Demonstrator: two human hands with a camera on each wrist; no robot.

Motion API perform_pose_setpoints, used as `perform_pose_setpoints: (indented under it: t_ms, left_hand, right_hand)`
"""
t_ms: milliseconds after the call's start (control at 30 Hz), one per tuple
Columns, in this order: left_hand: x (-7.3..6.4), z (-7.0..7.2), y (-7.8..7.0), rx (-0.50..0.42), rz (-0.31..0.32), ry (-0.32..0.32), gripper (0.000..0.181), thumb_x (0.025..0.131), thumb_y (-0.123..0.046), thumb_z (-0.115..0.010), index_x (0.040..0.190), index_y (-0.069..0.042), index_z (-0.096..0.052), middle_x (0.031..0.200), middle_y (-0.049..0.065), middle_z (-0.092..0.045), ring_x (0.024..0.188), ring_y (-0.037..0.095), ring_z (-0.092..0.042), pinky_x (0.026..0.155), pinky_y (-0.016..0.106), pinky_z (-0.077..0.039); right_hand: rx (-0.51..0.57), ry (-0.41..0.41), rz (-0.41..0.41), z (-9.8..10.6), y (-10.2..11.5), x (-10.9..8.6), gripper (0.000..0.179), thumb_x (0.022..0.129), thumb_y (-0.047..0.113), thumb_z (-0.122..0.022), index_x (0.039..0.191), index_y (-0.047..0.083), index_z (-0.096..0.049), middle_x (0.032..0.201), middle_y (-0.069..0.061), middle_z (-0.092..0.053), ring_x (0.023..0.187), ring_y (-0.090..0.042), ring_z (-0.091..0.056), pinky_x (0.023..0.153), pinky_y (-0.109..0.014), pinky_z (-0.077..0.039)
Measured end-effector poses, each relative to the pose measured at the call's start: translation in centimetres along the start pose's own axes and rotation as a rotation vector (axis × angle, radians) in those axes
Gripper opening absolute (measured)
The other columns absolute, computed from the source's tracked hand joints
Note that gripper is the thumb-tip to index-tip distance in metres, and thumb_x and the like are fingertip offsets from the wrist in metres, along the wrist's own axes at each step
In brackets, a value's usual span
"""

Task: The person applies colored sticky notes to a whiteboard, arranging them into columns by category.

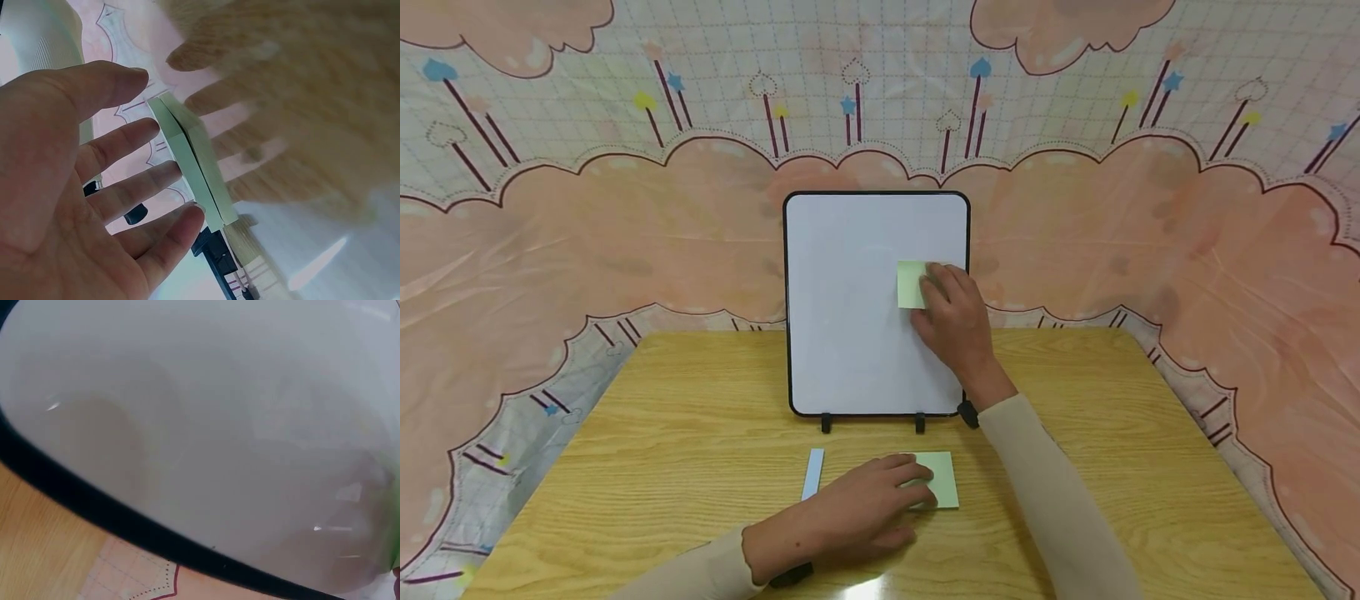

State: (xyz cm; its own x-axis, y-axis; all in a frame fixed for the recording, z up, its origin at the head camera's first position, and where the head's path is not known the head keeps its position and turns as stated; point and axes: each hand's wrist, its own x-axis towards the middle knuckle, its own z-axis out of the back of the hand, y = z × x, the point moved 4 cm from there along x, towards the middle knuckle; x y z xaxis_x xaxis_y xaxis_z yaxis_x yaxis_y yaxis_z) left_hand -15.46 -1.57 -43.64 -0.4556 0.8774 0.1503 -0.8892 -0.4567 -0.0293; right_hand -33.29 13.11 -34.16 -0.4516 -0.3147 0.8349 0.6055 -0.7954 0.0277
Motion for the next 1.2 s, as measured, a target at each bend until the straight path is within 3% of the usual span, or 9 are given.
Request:
perform_pose_setpoints:
  t_ms: [233,567,767,933,1200]
  left_hand:
    - [-0.2,-0.2,0.2,-0.057,0.048,0.049,0.034,0.103,-0.046,-0.068,0.132,-0.027,-0.069,0.146,-0.003,-0.060,0.138,0.018,-0.054,0.107,0.036,-0.051]
    - [0.0,-0.3,0.4,-0.040,0.051,0.053,0.042,0.105,-0.057,-0.058,0.136,-0.029,-0.067,0.146,-0.005,-0.060,0.138,0.016,-0.054,0.107,0.034,-0.050]
    - [0.4,0.3,1.1,-0.036,0.088,0.041,0.049,0.106,-0.060,-0.054,0.143,-0.029,-0.064,0.149,-0.006,-0.058,0.140,0.015,-0.053,0.110,0.036,-0.049]
    - [1.0,1.4,2.1,-0.030,0.116,-0.023,0.053,0.106,-0.061,-0.053,0.144,-0.026,-0.063,0.148,-0.003,-0.058,0.140,0.017,-0.053,0.111,0.037,-0.048]
    - [1.4,3.6,4.0,-0.032,0.138,-0.185,0.051,0.106,-0.058,-0.057,0.140,-0.020,-0.065,0.145,-0.002,-0.060,0.140,0.019,-0.053,0.105,0.039,-0.051]
  right_hand:
    - [0.009,0.017,0.046,0.2,0.1,-0.3,0.053,0.087,0.033,-0.084,0.124,-0.003,-0.073,0.139,-0.019,-0.065,0.129,-0.038,-0.058,0.107,-0.051,-0.053]
    - [-0.024,0.041,0.032,0.3,-0.2,-0.5,0.051,0.093,0.032,-0.076,0.129,-0.003,-0.072,0.143,-0.020,-0.062,0.130,-0.039,-0.056,0.110,-0.051,-0.051]
    - [-0.038,0.024,0.031,0.4,-0.4,-0.6,0.050,0.094,0.031,-0.074,0.130,-0.003,-0.071,0.144,-0.020,-0.062,0.130,-0.039,-0.056,0.109,-0.051,-0.051]
    - [-0.040,0.022,0.024,0.6,-0.5,-0.7,0.049,0.094,0.029,-0.074,0.131,-0.003,-0.071,0.144,-0.020,-0.062,0.130,-0.039,-0.056,0.109,-0.050,-0.051]
    - [-0.031,0.028,0.005,0.7,-0.8,-0.8,0.047,0.094,0.025,-0.073,0.131,-0.004,-0.070,0.145,-0.021,-0.061,0.132,-0.040,-0.055,0.111,-0.051,-0.049]
